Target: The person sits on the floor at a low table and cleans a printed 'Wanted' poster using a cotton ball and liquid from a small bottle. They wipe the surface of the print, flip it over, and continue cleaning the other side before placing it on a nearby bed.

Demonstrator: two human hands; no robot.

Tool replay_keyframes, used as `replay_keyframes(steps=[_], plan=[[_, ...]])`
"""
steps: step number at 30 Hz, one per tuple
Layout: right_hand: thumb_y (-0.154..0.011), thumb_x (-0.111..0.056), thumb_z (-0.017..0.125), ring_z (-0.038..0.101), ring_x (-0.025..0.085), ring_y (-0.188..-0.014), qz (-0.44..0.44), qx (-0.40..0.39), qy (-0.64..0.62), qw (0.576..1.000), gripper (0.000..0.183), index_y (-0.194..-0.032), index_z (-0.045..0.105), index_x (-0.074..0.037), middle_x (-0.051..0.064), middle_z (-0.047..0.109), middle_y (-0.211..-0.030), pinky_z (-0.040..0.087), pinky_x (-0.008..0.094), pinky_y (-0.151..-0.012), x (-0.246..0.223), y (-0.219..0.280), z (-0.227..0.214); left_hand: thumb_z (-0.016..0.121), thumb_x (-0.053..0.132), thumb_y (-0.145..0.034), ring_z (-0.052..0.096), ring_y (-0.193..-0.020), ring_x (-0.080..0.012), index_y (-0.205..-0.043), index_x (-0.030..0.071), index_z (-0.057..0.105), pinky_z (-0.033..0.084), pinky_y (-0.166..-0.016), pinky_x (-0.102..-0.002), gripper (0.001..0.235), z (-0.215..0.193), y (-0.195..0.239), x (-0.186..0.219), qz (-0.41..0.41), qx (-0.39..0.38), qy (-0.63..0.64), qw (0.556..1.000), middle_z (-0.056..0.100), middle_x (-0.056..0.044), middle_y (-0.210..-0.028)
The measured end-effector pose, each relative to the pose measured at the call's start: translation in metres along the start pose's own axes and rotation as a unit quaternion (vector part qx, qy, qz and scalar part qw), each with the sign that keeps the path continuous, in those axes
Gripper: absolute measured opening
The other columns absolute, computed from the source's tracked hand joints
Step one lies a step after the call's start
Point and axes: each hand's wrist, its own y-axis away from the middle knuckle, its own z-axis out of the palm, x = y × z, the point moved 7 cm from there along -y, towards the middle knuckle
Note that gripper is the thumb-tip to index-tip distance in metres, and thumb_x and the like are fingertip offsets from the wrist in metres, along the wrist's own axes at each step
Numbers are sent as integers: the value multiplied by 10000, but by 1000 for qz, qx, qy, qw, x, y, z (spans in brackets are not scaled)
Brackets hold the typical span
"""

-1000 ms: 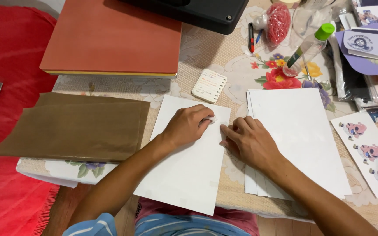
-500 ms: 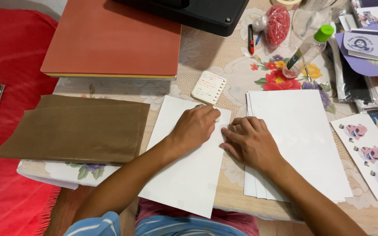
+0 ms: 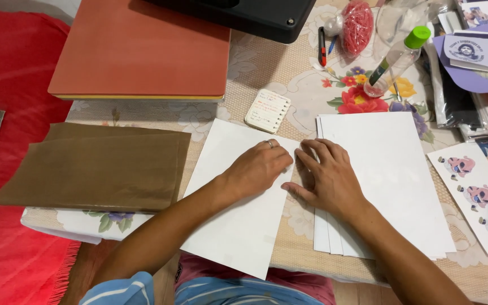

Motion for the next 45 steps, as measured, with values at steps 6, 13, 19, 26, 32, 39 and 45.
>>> replay_keyframes(steps=[6, 13, 19, 26, 32, 39, 45], plan=[[-937, -780, 736, 440, 369, -1598, 24, -38, -9, 999, 868, -1558, 708, -174, 127, 599, -1615, 324, 554, -1321, 7, 0, 6, 741, 36, -1035, 762, -1065, -267, -1102, 43, 812, 643, -965, -355, 97, 24, -5, -3, 33, -89, 11, 995, 803, -125, -1015], [-921, -793, 753, 433, 371, -1600, 27, -37, -9, 999, 892, -1579, 696, -193, 121, 594, -1616, 309, 569, -1325, 13, -2, 9, 794, 30, -994, 749, -1032, -296, -1104, 35, 799, 644, -954, -382, 110, 15, -16, 1, 32, -102, 36, 994, 807, -156, -997], [-912, -750, 787, 455, 386, -1580, 12, -19, -20, 1000, 766, -1425, 770, -181, 125, 607, -1590, 334, 587, -1302, 13, 0, 12, 755, 59, -1024, 779, -978, -360, -1373, 47, 596, 676, -912, -429, 383, -16, -17, 14, -16, -97, 42, 994, 783, -229, -1020], [-917, -756, 788, 464, 385, -1574, 11, -14, -22, 1000, 784, -1445, 754, -177, 129, 611, -1571, 335, 591, -1299, 12, 2, 11, 704, 30, -1035, 812, -933, -404, -1483, 42, 485, 691, -883, -438, 499, -15, -19, 8, -28, -114, 50, 992, 765, -266, -1030], [-913, -742, 796, 473, 396, -1557, 5, 2, -16, 1000, 769, -1430, 756, -174, 137, 614, -1559, 337, 598, -1289, 11, 1, 8, 732, 77, -1037, 795, -925, -408, -1487, 43, 494, 687, -873, -467, 509, -1, -24, 0, -24, -92, 42, 995, 749, -248, -980], [-923, -756, 782, 471, 388, -1562, 1, -1, -23, 1000, 765, -1430, 758, -183, 134, 615, -1555, 335, 595, -1291, 9, 0, 8, 742, 73, -1022, 797, -962, -408, -1417, 64, 518, 679, -906, -479, 454, -9, -19, 1, -19, -76, 53, 996, 757, -229, -998], [-933, -755, 769, 470, 393, -1561, 6, -20, -25, 999, 782, -1460, 746, -179, 138, 613, -1561, 328, 608, -1294, 8, 3, 9, 742, 56, -1003, 797, -974, -394, -1486, 48, 509, 684, -923, -496, 536, -3, -12, -2, -19, -71, 80, 994, 793, -197, -1013]])
